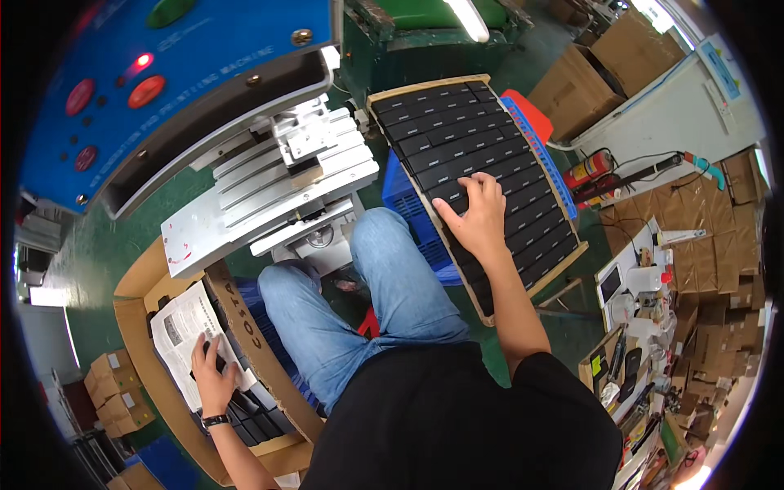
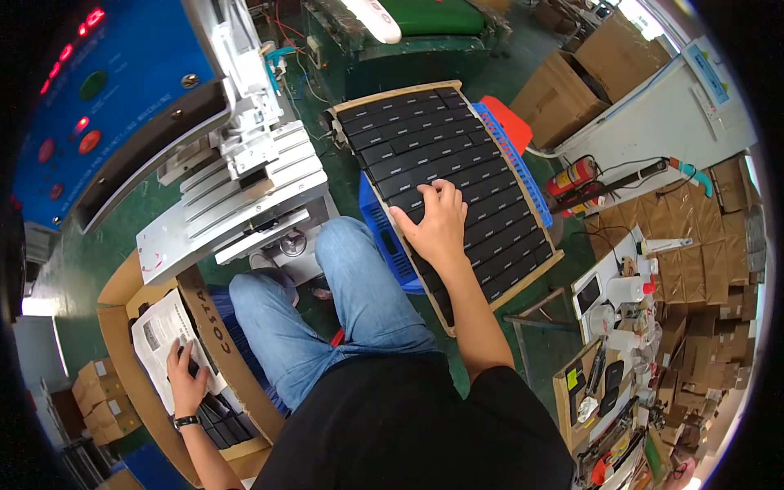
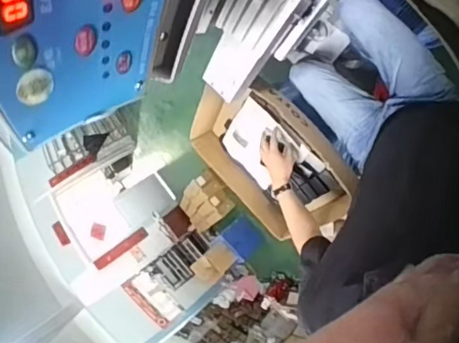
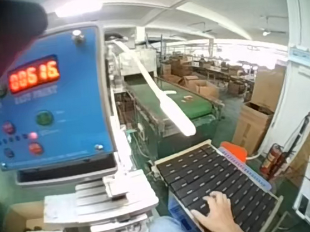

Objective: Operating a pad printing machine to mark small components and then placing them in a collection box.

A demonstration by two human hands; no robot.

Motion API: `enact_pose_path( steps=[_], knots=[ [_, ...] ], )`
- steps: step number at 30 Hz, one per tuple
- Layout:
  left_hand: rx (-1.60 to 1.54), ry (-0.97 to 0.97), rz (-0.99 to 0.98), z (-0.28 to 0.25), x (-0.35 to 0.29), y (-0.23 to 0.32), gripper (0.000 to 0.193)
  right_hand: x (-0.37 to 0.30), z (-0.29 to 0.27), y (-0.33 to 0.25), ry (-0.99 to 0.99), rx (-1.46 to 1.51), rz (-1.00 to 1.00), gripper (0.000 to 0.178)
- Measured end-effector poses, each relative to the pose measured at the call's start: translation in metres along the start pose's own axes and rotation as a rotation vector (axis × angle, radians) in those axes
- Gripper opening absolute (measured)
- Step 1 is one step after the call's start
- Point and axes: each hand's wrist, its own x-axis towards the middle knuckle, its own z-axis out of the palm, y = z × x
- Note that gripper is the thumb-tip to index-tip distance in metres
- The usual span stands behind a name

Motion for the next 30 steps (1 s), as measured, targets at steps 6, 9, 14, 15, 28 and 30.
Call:
enact_pose_path(
  steps=[6, 9, 14, 15, 28, 30],
  knots=[
    [-0.049, -0.057, -0.036, -0.006, 0.01, -0.024, 0.068, 0.025, -0.03, -0.038, 0.048, 0.392, -0.161, 0.04],
    [-0.085, -0.022, -0.074, -0.005, -0.002, -0.03, 0.067, 0.038, -0.037, -0.074, -0.02, 0.549, -0.197, 0.036],
    [-0.214, 0.192, -0.196, -0.024, 0.001, -0.005, 0.066, 0.067, -0.036, -0.124, -0.074, 0.891, -0.379, 0.041],
    [-0.212, 0.196, -0.182, -0.031, 0.008, 0.002, 0.066, 0.075, -0.03, -0.132, -0.154, 1.007, -0.354, 0.045],
    [-0.336, 0.366, 0.621, -0.091, 0.189, 0.223, 0.068, 0.152, -0.033, -0.163, -0.566, 0.836, -0.423, 0.077],
    [-0.291, 0.342, 0.683, -0.088, 0.217, 0.251, 0.068, 0.14, -0.037, -0.15, -0.462, 0.903, -0.403, 0.078]
  ],
)
